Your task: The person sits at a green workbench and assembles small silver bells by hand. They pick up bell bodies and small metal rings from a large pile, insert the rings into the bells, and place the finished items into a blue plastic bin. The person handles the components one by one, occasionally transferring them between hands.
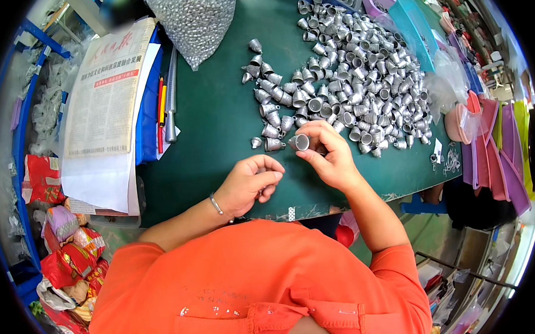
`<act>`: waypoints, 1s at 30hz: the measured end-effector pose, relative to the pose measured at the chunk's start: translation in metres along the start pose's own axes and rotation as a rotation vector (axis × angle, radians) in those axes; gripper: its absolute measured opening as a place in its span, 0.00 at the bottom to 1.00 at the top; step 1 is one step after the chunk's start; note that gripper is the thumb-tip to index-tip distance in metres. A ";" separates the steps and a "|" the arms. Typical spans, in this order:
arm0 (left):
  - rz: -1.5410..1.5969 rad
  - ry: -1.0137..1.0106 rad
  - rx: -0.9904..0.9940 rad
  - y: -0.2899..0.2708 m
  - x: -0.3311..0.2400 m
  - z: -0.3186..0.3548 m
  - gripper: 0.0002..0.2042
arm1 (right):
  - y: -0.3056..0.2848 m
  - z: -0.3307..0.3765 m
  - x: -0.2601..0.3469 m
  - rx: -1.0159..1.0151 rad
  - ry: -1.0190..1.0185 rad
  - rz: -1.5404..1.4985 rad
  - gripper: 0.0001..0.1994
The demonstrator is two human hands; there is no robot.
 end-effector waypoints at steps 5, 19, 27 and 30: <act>0.149 -0.157 0.146 0.007 0.011 -0.004 0.04 | 0.002 0.014 -0.006 0.008 0.252 -0.808 0.15; 0.329 -0.365 0.360 -0.003 0.027 -0.009 0.12 | 0.021 0.002 0.023 0.024 -0.150 0.223 0.11; 0.325 -0.416 0.339 0.001 0.023 -0.004 0.06 | 0.044 -0.015 -0.002 -0.058 -0.166 0.466 0.12; 0.383 -0.411 0.345 0.000 0.024 -0.005 0.06 | 0.027 -0.010 -0.003 0.065 0.028 -0.110 0.12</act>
Point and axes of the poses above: each hand's wrist, its own z-axis away from the middle knuckle, its own y-axis out of the palm, x = y × z, the point moved 2 cm from there along -z, towards the middle knuckle, and after that the axes turned 4 degrees about -y, right-handed, at the moved point
